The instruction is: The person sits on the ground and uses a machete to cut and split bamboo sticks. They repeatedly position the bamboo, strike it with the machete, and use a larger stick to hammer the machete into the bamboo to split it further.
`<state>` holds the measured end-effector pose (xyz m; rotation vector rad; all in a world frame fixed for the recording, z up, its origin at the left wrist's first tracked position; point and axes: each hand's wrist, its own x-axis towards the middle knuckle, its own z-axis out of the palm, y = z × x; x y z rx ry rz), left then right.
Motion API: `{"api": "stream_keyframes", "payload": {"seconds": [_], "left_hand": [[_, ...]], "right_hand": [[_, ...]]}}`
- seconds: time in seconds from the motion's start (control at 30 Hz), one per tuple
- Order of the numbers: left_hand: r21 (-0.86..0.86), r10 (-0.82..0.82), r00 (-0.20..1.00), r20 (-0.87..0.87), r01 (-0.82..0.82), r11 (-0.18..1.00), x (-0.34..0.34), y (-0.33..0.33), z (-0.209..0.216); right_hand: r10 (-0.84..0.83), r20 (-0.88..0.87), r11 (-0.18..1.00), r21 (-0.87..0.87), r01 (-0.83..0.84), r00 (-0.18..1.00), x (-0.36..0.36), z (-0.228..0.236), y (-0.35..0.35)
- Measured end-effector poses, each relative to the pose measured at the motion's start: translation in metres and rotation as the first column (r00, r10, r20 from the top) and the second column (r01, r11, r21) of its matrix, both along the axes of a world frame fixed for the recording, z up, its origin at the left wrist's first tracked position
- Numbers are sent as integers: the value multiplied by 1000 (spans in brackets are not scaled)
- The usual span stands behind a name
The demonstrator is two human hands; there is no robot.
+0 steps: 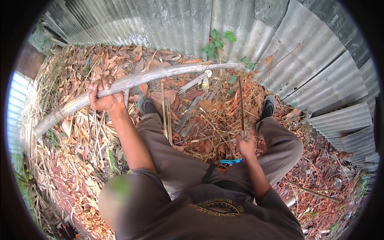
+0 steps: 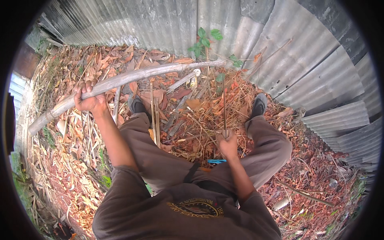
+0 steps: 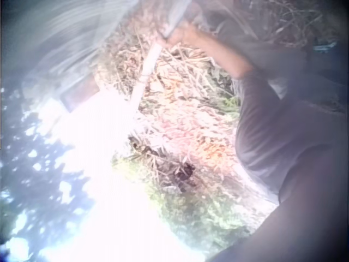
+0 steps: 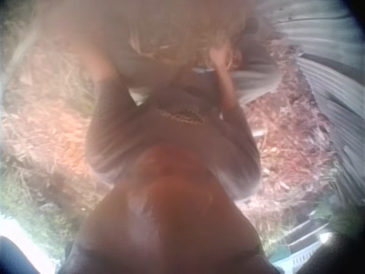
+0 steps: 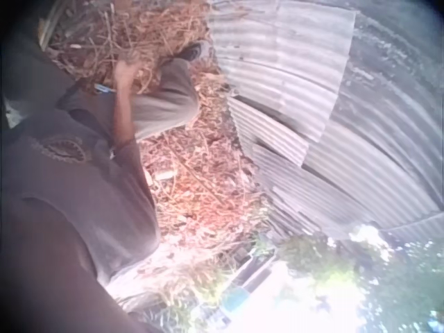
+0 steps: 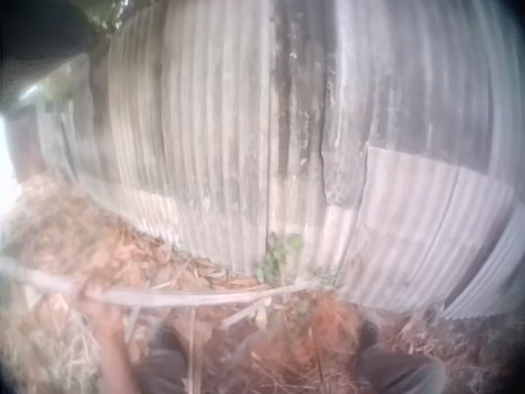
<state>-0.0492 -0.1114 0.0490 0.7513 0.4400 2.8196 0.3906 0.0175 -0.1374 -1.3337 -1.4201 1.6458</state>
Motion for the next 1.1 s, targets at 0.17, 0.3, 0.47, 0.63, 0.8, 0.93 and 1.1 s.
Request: {"api": "stream_keyframes", "payload": {"seconds": [0.17,0.3,0.47,0.63,0.8,0.93,1.1], "left_hand": [[-38,70,998,12,-69,997,-1,-17,-8],[-39,83,996,30,-81,996,5,-16,-7],[-280,454,842,-291,-528,801,2,22,-12],[-149,213,965,-155,-236,960,25,45,4],[-107,58,996,75,-50,993,17,46,-26],[-126,30,996,80,-20,992,19,48,-31],[-125,-53,996,76,62,990,21,53,-35]], "right_hand": [[106,-390,957,291,13,915,-40,167,-4],[310,-747,821,523,231,588,-104,189,12],[355,218,869,-436,-235,909,-109,-22,11],[341,158,896,-351,-270,927,-54,-56,-17],[164,99,984,-83,-156,981,-43,10,17],[79,26,993,-89,-77,997,-19,12,26],[65,115,998,-22,-63,991,-1,-1,3]]}}
